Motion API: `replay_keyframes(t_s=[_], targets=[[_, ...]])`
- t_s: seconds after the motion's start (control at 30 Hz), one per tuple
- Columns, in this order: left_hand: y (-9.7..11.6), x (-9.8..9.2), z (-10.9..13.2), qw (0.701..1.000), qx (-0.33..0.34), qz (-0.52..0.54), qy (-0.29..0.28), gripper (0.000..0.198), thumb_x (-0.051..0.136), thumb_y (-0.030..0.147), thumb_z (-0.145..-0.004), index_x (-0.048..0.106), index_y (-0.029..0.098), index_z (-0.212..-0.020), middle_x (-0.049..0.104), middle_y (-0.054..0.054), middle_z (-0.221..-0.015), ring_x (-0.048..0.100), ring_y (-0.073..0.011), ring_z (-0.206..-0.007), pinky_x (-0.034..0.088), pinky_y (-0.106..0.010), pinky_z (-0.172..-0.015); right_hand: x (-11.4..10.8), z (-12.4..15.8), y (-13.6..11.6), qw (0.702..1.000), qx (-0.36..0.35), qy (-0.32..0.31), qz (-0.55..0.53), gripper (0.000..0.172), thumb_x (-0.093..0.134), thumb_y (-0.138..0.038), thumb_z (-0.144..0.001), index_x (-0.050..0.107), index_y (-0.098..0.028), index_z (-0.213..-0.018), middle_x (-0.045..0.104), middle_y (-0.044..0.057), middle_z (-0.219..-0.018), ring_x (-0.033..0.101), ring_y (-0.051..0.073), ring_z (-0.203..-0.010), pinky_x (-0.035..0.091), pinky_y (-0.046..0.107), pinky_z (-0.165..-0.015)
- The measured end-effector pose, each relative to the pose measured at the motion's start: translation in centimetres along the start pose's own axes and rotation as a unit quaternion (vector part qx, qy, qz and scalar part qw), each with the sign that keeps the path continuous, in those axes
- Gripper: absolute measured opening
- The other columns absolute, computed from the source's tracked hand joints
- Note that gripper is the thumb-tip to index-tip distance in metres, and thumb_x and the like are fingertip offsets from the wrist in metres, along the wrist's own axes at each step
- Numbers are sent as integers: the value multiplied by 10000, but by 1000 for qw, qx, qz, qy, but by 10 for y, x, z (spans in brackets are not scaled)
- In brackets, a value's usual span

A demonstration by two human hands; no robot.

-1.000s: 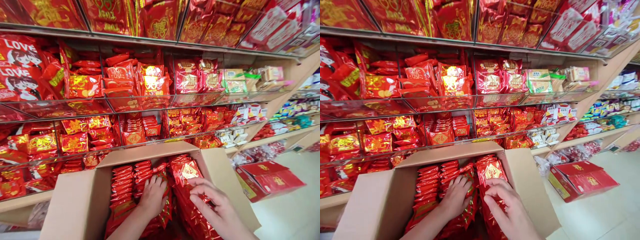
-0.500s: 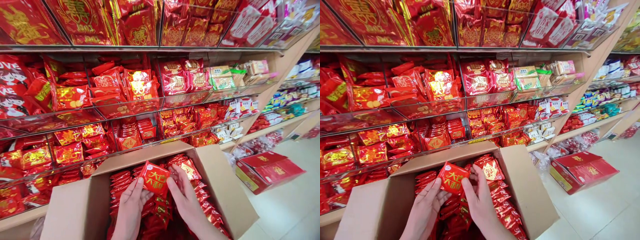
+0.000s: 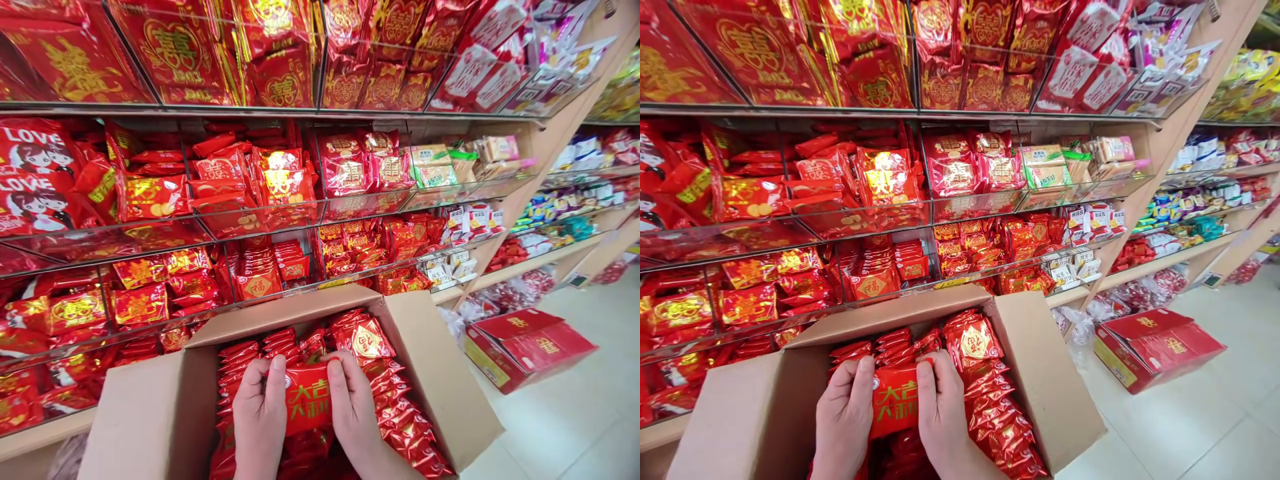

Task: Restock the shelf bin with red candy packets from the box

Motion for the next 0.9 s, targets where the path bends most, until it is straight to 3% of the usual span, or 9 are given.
replay_keyframes(t_s=[0.3,0.53,0.63,0.73,0.8,0.83,0.9], targets=[[10,2,-1,998,-32,40,43,359,485,531,-745,462,201,-605,436,51,-516,398,-96,-483,364,-209,-483,-4,-11,-14,996,-70,52,14,274,351,-292,-890,564,-182,-758,555,41,-746,532,162,-732,427,281,-674],[14,9,-5,978,-124,162,35,367,500,559,-722,432,211,-622,473,64,-505,448,-94,-450,373,-209,-460,1,-16,-7,997,36,68,-30,363,356,-422,-869,417,-192,-596,425,-14,-581,437,124,-545,381,236,-507],[12,4,-5,980,-129,146,27,388,496,582,-712,450,206,-630,464,65,-502,434,-84,-452,368,-201,-465,-2,-18,-7,995,73,-5,-64,373,376,-456,-851,417,-189,-594,421,-23,-561,436,116,-530,378,221,-483],[11,-7,-7,992,-83,82,42,403,477,585,-724,454,199,-612,431,62,-485,392,-80,-448,354,-201,-458,-6,-22,-17,977,74,-179,-93,221,533,-406,-777,532,-185,-783,510,-17,-649,499,125,-613,413,216,-538],[15,-15,-11,998,-43,35,38,404,461,573,-740,437,199,-589,431,54,-490,389,-87,-458,365,-211,-472,-11,-28,-26,952,73,-286,-77,219,614,-329,-723,549,-194,-882,547,-19,-701,510,119,-631,419,214,-561],[19,-21,-14,999,-16,4,32,394,454,562,-748,440,201,-591,445,47,-506,407,-96,-474,379,-219,-490,-13,-34,-31,946,68,-314,-53,217,630,-301,-710,554,-193,-881,554,-22,-708,506,112,-623,418,212,-560],[31,-36,-25,995,56,-72,33,348,435,530,-767,473,207,-643,493,29,-565,467,-122,-534,407,-237,-534,-18,-54,-43,951,29,-308,3,155,613,-281,-724,553,-184,-829,554,-25,-696,502,106,-608,416,211,-554]])
Point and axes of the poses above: each hand's wrist, its own z-axis away from the middle knuckle, its own x-axis out of the palm, y = z × x, the point moved 3 cm from there along -z, towards the middle knuckle
